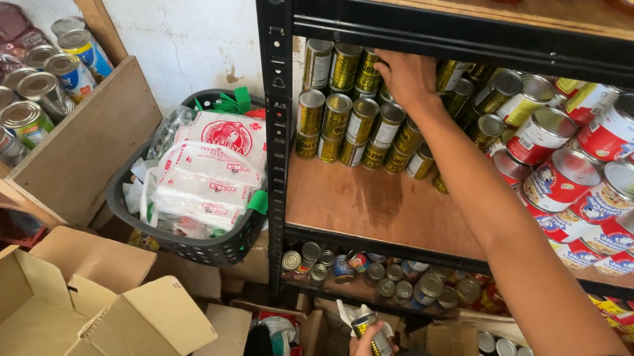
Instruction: Wipe down and shelf canned goods in a storage area
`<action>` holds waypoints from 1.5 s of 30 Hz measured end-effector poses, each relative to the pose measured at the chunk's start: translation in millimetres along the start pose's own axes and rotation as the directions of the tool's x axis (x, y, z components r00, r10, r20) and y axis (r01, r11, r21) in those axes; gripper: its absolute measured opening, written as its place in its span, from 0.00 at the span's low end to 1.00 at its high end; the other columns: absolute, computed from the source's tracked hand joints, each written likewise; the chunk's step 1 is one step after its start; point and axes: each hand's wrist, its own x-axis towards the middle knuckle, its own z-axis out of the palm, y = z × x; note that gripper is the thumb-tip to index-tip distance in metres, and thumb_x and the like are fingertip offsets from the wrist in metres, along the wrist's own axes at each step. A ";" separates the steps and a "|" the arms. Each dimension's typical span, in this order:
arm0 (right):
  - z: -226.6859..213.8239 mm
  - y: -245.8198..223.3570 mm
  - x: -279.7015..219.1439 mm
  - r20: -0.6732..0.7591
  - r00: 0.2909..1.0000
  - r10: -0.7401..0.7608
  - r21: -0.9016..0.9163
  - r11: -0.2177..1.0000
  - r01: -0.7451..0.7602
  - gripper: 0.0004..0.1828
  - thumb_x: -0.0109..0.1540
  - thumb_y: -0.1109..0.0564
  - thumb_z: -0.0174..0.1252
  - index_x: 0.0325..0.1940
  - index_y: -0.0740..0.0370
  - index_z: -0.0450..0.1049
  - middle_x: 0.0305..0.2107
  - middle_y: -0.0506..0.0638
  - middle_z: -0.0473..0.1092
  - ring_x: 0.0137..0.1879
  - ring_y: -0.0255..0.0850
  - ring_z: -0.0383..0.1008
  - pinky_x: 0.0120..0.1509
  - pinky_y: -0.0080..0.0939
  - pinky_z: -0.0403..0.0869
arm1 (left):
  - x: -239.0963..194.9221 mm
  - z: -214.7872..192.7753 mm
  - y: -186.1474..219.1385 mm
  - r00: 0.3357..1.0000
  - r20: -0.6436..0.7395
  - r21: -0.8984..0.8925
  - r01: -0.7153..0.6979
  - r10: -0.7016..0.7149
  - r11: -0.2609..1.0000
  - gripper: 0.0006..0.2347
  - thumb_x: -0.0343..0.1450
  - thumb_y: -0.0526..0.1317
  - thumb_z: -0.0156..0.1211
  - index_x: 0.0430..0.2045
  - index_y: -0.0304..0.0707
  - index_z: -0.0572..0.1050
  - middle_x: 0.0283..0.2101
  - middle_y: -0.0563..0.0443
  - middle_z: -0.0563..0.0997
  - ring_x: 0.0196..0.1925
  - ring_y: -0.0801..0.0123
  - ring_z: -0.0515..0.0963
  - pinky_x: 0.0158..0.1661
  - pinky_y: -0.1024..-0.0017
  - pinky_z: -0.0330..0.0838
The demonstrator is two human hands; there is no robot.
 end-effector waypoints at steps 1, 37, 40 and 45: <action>0.0 -0.3 -0.2 0.000 1.000 -0.001 0.000 1.000 0.001 0.16 0.60 0.55 0.67 0.52 0.54 0.82 0.40 0.53 0.78 0.37 0.55 0.74 0.42 0.54 0.73 | 0.4 -0.1 -0.1 1.000 0.000 -0.001 0.000 0.000 1.000 0.16 0.68 0.41 0.62 0.48 0.36 0.72 0.32 0.41 0.78 0.28 0.59 0.80 0.27 0.66 0.73; -104.5 -8.8 -166.3 -0.097 0.909 0.405 0.506 0.807 -0.306 0.06 0.66 0.63 0.61 0.48 0.65 0.79 0.30 0.48 0.77 0.30 0.36 0.73 0.34 0.34 0.71 | 7.6 -2.7 -7.9 0.999 -0.037 0.023 -0.003 0.004 1.000 0.17 0.68 0.43 0.63 0.47 0.31 0.76 0.34 0.37 0.80 0.30 0.57 0.80 0.28 0.64 0.73; -122.5 -53.0 -274.9 0.210 0.880 0.427 0.490 0.732 -0.473 0.10 0.63 0.56 0.60 0.47 0.60 0.78 0.36 0.48 0.79 0.35 0.39 0.75 0.40 0.38 0.73 | 12.5 -7.3 -18.7 1.000 -0.013 0.022 -0.025 0.025 0.999 0.17 0.67 0.42 0.62 0.46 0.29 0.77 0.33 0.36 0.81 0.28 0.56 0.80 0.27 0.64 0.73; -136.3 -132.2 -482.4 0.710 0.561 0.426 0.366 0.458 -0.810 0.07 0.55 0.55 0.65 0.35 0.54 0.84 0.24 0.39 0.81 0.26 0.31 0.74 0.32 0.32 0.74 | 8.3 -1.3 -23.3 0.993 0.016 0.197 -0.114 0.114 0.974 0.14 0.66 0.42 0.66 0.41 0.31 0.78 0.33 0.41 0.81 0.29 0.59 0.80 0.29 0.63 0.74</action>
